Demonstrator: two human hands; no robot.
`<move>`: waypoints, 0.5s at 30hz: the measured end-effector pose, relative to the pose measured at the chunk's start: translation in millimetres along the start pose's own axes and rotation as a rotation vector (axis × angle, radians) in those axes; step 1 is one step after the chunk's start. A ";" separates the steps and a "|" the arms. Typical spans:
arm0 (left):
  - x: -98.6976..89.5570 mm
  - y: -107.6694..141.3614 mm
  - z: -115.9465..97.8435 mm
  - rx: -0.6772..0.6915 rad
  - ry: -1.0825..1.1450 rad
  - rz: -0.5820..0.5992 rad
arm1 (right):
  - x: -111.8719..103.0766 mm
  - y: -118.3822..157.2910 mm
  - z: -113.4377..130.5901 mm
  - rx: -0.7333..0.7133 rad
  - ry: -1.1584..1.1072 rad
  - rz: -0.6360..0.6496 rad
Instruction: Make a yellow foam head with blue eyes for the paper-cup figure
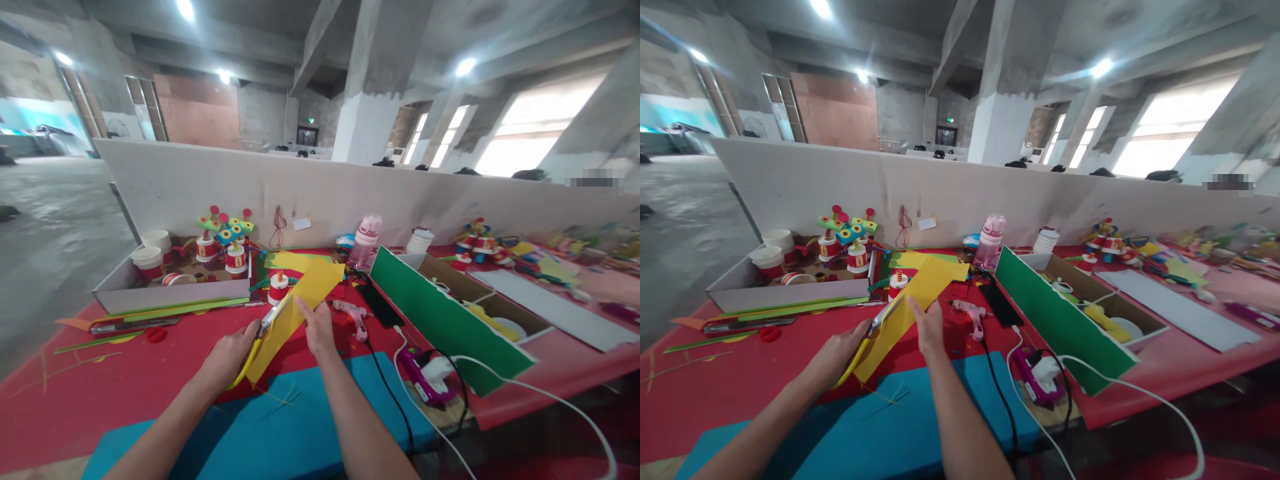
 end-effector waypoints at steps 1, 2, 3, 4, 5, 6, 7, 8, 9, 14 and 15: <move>0.5 -0.2 0.6 -0.001 -0.010 0.004 | -2.7 -1.3 2.6 -0.010 0.002 -0.021; 0.9 -0.4 0.9 0.000 -0.017 0.008 | -5.0 -2.7 5.3 -0.022 0.001 -0.037; 1.2 -0.6 1.2 0.000 -0.020 0.010 | -6.7 -3.9 7.7 -0.034 -0.004 -0.046; 1.2 -0.8 1.2 0.001 -0.021 0.013 | -7.7 -5.0 9.3 -0.040 -0.011 -0.047; 1.0 -0.9 0.8 0.004 -0.024 0.013 | -8.3 -5.7 9.8 -0.038 -0.017 -0.045; 0.6 -0.9 0.3 0.008 -0.030 0.013 | -8.8 -6.2 9.5 -0.032 -0.020 -0.042; 0.1 -0.9 -0.4 0.012 -0.040 0.012 | -9.3 -6.3 8.6 -0.025 -0.019 -0.040; -0.5 -0.8 -1.3 0.017 -0.049 0.011 | -9.6 -6.2 7.6 -0.019 -0.015 -0.039; -1.3 -0.6 -2.1 0.020 -0.057 0.008 | -10.0 -5.9 6.5 -0.013 -0.008 -0.040; -3.2 -0.5 -2.4 -0.009 -0.077 0.018 | -6.0 -3.1 0.5 0.010 0.054 -0.011; -3.4 -0.6 -2.2 -0.015 -0.079 0.020 | -4.4 -2.7 0.4 0.006 0.066 -0.001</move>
Point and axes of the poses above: each hand's wrist, its own y-axis away from the middle knuckle, its own x-axis out of the palm, z = x × y, the point moved 10 cm from there along -y, towards the middle knuckle, and after that the axes turned 1 degree about -x, right-handed, at the moved point
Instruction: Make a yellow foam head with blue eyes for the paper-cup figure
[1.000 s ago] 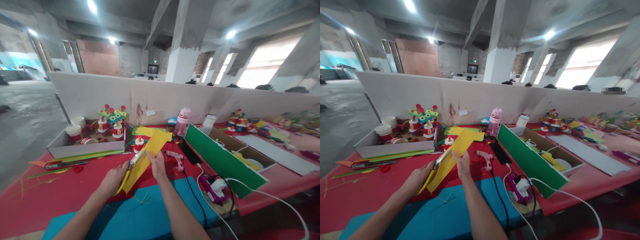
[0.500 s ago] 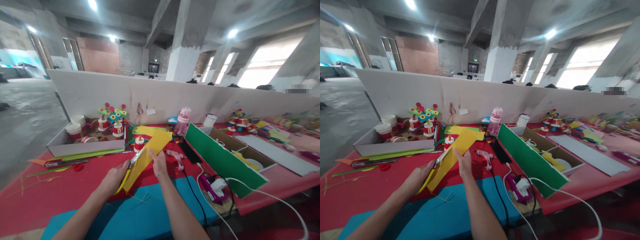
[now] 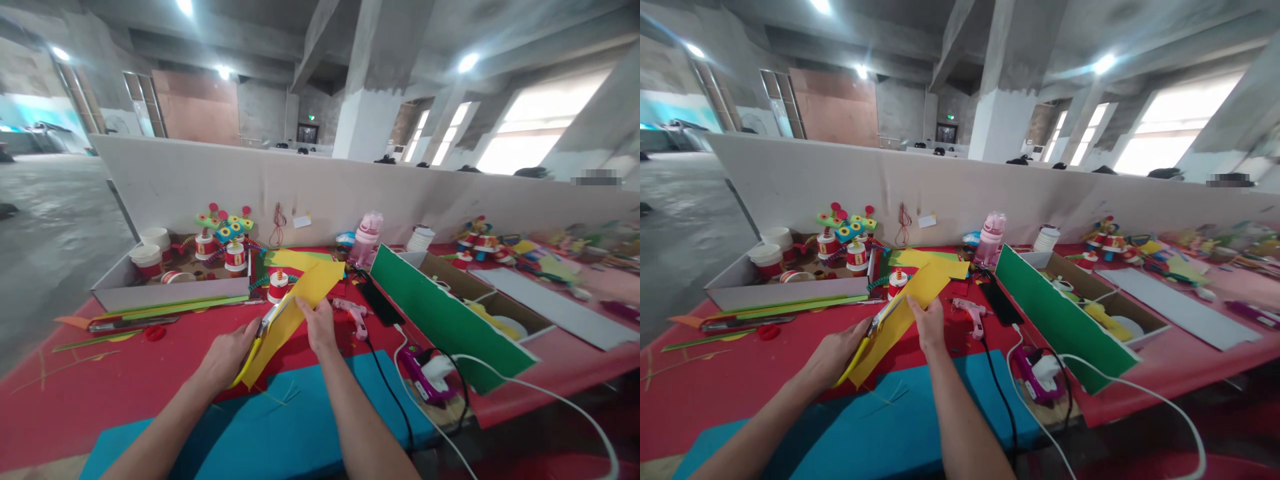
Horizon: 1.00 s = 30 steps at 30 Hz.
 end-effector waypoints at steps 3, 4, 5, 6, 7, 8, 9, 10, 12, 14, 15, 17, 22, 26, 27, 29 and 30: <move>-0.5 -0.2 0.0 -0.002 0.014 0.003 | 2.3 0.9 0.2 -0.008 0.038 0.010; -0.6 -0.3 0.1 -0.003 0.020 0.003 | 2.3 1.2 -0.2 -0.003 0.053 0.006; -0.8 -0.3 0.3 -0.003 0.024 0.001 | 2.4 1.5 -0.8 0.004 0.065 0.003; -0.8 -0.4 0.3 -0.002 0.026 -0.001 | 2.6 1.8 -1.4 0.010 0.072 0.001; -0.9 -0.6 0.4 -0.001 0.026 -0.004 | 2.9 2.1 -1.7 0.013 0.076 0.000; -0.9 -0.8 0.6 -0.002 0.025 -0.007 | 3.4 2.3 -1.6 0.011 0.076 0.002; -0.7 -1.0 0.8 -0.003 0.024 -0.009 | 4.0 2.6 -1.4 0.007 0.076 0.004; -0.2 -1.3 1.2 -0.005 0.021 -0.009 | 4.2 2.7 -1.0 0.001 0.075 0.005; 1.2 -1.7 1.8 -0.010 0.013 -0.003 | 4.6 3.0 -0.8 -0.007 0.074 0.006; 2.5 -2.0 2.1 -0.011 0.006 0.002 | 4.7 3.3 -1.4 -0.003 0.070 0.008; 2.9 -2.0 2.2 -0.012 0.006 0.004 | 4.9 3.5 -1.5 0.000 0.067 0.009; 2.7 -1.8 2.3 -0.014 0.008 0.002 | 6.1 4.0 -1.0 0.001 0.061 0.018; 1.4 -0.9 1.2 -0.009 -0.005 0.005 | 7.0 4.2 0.3 0.003 0.068 0.030; 2.5 -1.3 1.9 -0.014 -0.007 0.013 | 5.6 2.9 1.6 -0.017 0.097 0.041; 3.2 -1.6 2.1 -0.014 -0.006 0.015 | 5.5 2.8 1.9 -0.022 0.102 0.045; 4.7 -2.0 2.7 -0.014 0.000 0.017 | 6.1 2.9 2.6 -0.032 0.109 0.058; 5.4 -2.1 2.9 -0.012 0.004 0.018 | 6.0 3.1 2.8 -0.035 0.114 0.058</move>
Point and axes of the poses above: each hand's wrist, its own y-axis away from the middle knuckle, its own x-axis out of the palm, z = x × y, the point moved 10 cm from there along -y, towards the middle knuckle, and after that the axes turned 1 degree about -x, right-handed, at the moved point
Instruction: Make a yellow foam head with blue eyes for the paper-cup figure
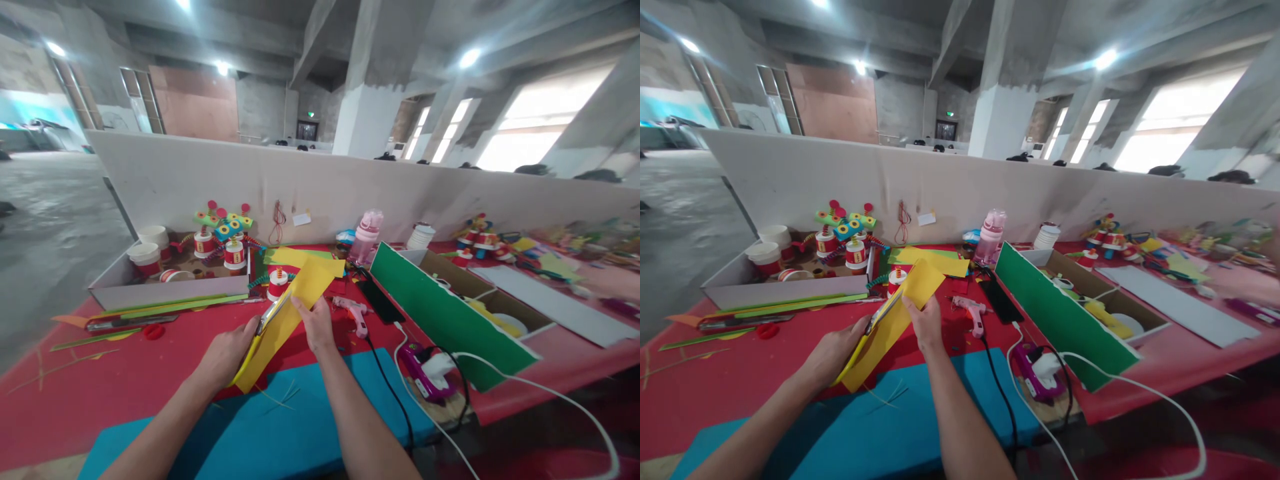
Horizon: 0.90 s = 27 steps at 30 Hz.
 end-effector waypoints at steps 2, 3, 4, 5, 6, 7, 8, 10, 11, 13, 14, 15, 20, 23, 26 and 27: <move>0.7 0.0 -0.4 0.012 0.012 -0.004 | -0.8 0.4 -0.2 0.004 0.008 -0.009; 0.7 0.1 -0.6 0.017 0.016 -0.008 | -0.6 0.6 -0.5 0.009 0.003 -0.008; 0.5 0.2 -0.8 0.023 0.017 -0.012 | -0.5 0.5 -0.7 0.016 -0.009 -0.008; 0.2 0.3 -0.8 0.026 0.012 -0.017 | -0.5 0.2 -0.7 0.020 -0.031 -0.009; -0.1 0.3 -0.6 0.025 0.000 -0.020 | -1.2 -0.3 -0.2 0.022 -0.060 -0.014; -0.4 0.4 -0.5 0.024 -0.014 -0.021 | -2.7 -1.1 0.6 0.020 -0.086 -0.025; -0.7 0.4 -0.6 0.024 -0.026 -0.020 | -4.8 -2.0 1.6 0.015 -0.105 -0.040; -1.7 0.8 -2.3 0.033 -0.034 -0.016 | -10.1 -3.8 3.7 0.000 -0.110 -0.075; -2.3 1.1 -3.5 0.038 -0.030 -0.013 | -12.2 -4.4 4.4 -0.008 -0.101 -0.087; -3.7 1.6 -5.5 0.044 -0.008 -0.008 | -14.7 -5.0 4.3 -0.017 -0.082 -0.101; -4.5 1.7 -6.0 0.044 0.004 -0.009 | -14.5 -4.9 3.3 -0.015 -0.074 -0.099; -5.2 1.7 -6.5 0.045 0.014 -0.012 | -13.2 -4.6 1.9 -0.009 -0.069 -0.090; -5.8 0.7 -5.0 0.047 0.001 -0.042 | -2.2 -1.6 -3.5 0.021 -0.072 -0.021; -6.2 0.3 -4.8 0.051 -0.019 -0.067 | -0.3 -0.4 -4.1 0.038 -0.048 -0.022; -7.8 0.2 -5.5 0.054 -0.014 -0.088 | 0.9 0.1 -4.1 0.052 -0.030 -0.021; -7.8 0.1 -5.3 0.049 -0.015 -0.088 | 1.1 0.1 -3.7 0.051 -0.030 -0.021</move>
Point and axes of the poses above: each hand's wrist, its own y-axis away from the middle knuckle, its own x-axis out of the palm, z = x × y, the point moved 10 cm from there along -y, towards the middle knuckle, and after that the axes turned 1 degree about -x, right-handed, at the moved point
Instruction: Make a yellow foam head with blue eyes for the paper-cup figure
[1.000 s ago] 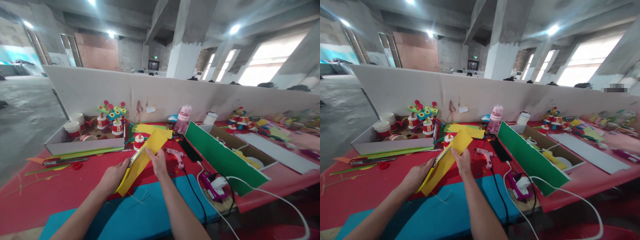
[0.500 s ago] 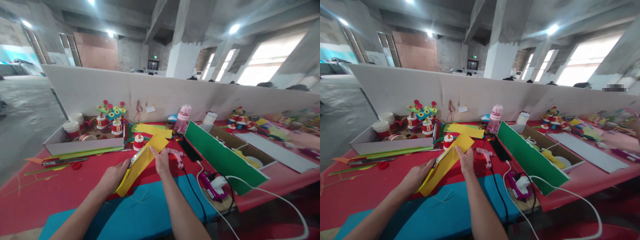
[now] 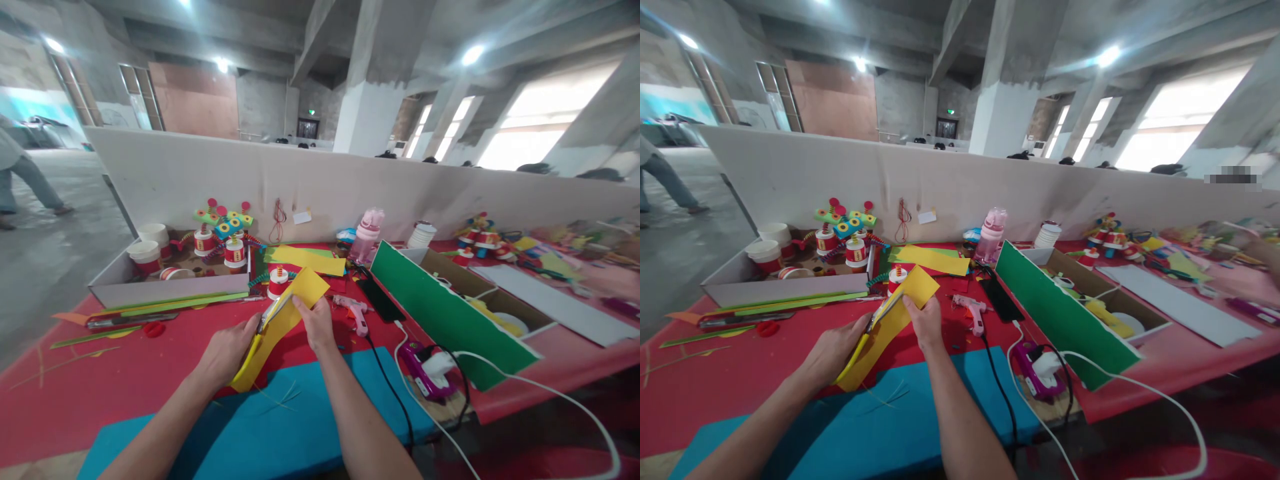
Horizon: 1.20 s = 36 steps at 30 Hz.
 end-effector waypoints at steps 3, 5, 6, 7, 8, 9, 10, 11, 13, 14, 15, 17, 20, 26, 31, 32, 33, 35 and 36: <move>2.6 -0.5 2.1 -0.023 -0.008 0.020 | -1.1 -0.2 0.5 -0.009 0.002 -0.011; 4.7 -0.8 4.7 -0.043 -0.014 0.030 | -1.8 -0.2 0.0 -0.008 0.001 -0.014; 5.9 -1.0 5.7 -0.049 -0.017 0.034 | -1.8 -0.1 -0.5 -0.003 -0.001 -0.012; 6.9 -1.2 6.3 -0.050 -0.019 0.035 | -1.3 0.1 -1.0 0.002 -0.004 -0.007; 7.9 -1.4 6.6 -0.047 -0.020 0.034 | -0.6 0.3 -1.1 0.006 -0.007 0.001; 8.5 -1.6 6.3 -0.038 -0.019 0.031 | 0.3 0.6 -0.8 0.008 -0.012 0.008; 8.9 -1.8 5.6 -0.027 -0.014 0.026 | 0.7 0.8 0.0 0.006 -0.015 0.011; 9.3 -1.9 5.3 -0.021 -0.009 0.023 | 1.1 0.9 1.0 0.001 -0.019 0.012; 10.2 -2.0 5.7 -0.022 -0.001 0.029 | 1.5 1.0 2.8 -0.012 -0.025 0.012; 10.7 -1.9 5.9 -0.026 0.000 0.037 | 1.7 1.0 3.0 -0.015 -0.027 0.014; 10.9 -1.7 6.0 -0.029 0.002 0.045 | 2.1 0.9 2.7 -0.015 -0.025 0.018; 10.6 -1.3 5.8 -0.036 0.011 0.057 | 2.6 0.9 1.6 -0.011 -0.018 0.027; 10.0 -0.4 5.8 -0.048 0.033 0.072 | 2.6 1.2 1.4 -0.010 -0.009 0.035; 7.5 0.8 3.6 -0.024 0.025 0.071 | -1.0 -0.5 7.2 -0.014 -0.052 0.024; 4.7 1.8 -0.8 -0.010 0.004 0.102 | -8.5 -3.1 12.4 -0.041 -0.068 -0.002; 3.8 1.8 -1.8 -0.009 0.002 0.106 | -8.7 -3.1 12.5 -0.040 -0.064 0.000; 2.7 1.7 -2.8 -0.007 0.000 0.106 | -8.3 -2.9 12.6 -0.041 -0.061 0.003; 0.3 1.1 -4.2 -0.002 -0.006 0.093 | -6.5 -2.1 13.1 -0.048 -0.048 0.013; -0.5 0.8 -4.3 0.000 -0.010 0.084 | -5.1 -1.7 12.8 -0.049 -0.035 0.020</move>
Point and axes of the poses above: each hand's wrist, its own y-axis away from the middle knuckle, its own x-axis out of the palm, z = x × y, the point moved 10 cm from there along -y, towards the middle knuckle, and after that the axes turned 1 degree about -x, right-handed, at the moved point
